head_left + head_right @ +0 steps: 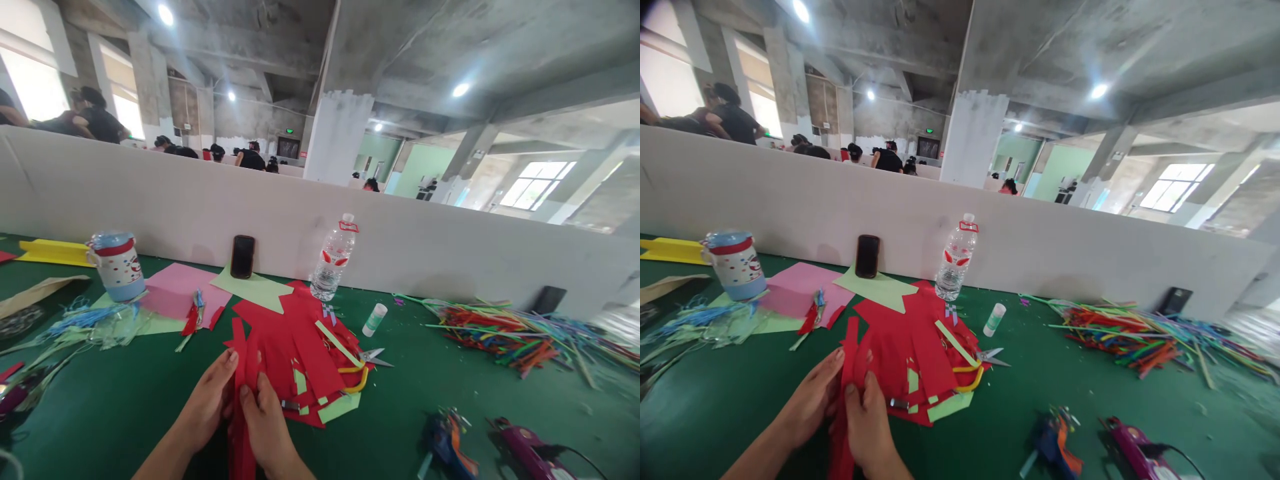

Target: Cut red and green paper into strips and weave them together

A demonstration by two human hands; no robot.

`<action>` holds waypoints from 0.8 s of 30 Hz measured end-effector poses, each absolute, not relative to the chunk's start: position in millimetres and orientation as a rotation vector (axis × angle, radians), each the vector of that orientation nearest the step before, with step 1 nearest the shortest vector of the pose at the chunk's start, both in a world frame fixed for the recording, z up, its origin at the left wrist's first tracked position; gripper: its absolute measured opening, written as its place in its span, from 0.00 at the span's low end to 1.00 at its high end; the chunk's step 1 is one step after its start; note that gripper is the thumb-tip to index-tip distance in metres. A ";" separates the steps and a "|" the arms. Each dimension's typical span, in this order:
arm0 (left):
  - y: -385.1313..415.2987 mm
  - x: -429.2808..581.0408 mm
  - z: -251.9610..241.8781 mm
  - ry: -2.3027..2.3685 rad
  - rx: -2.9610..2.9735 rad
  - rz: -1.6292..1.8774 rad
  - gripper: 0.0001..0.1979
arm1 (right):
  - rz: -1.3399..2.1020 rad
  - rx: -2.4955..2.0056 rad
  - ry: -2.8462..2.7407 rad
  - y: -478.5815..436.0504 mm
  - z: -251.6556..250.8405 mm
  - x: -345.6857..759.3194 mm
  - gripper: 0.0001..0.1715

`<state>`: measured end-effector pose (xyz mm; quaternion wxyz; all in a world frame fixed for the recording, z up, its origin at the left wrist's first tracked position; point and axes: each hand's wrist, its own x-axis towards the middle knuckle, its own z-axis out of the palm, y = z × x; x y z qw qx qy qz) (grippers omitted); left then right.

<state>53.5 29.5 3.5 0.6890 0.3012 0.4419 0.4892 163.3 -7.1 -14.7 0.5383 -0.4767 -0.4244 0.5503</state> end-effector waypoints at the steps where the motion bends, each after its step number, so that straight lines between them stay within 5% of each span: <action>1: 29.2 52.7 4.6 0.976 0.677 1.086 0.29 | 1.329 -1.130 -1.022 -7.1 -16.4 162.2 0.31; 5: 27.5 49.0 11.9 0.871 0.747 1.041 0.27 | 1.393 -1.102 -1.099 -8.4 -15.6 160.0 0.36; 12: 27.7 42.3 23.5 0.789 0.797 1.078 0.19 | 1.182 -1.065 -1.273 -10.9 0.5 167.1 0.24; 24: 23.1 43.9 24.4 0.838 0.929 0.875 0.19 | 1.310 -1.026 -0.934 -4.9 14.0 182.9 0.30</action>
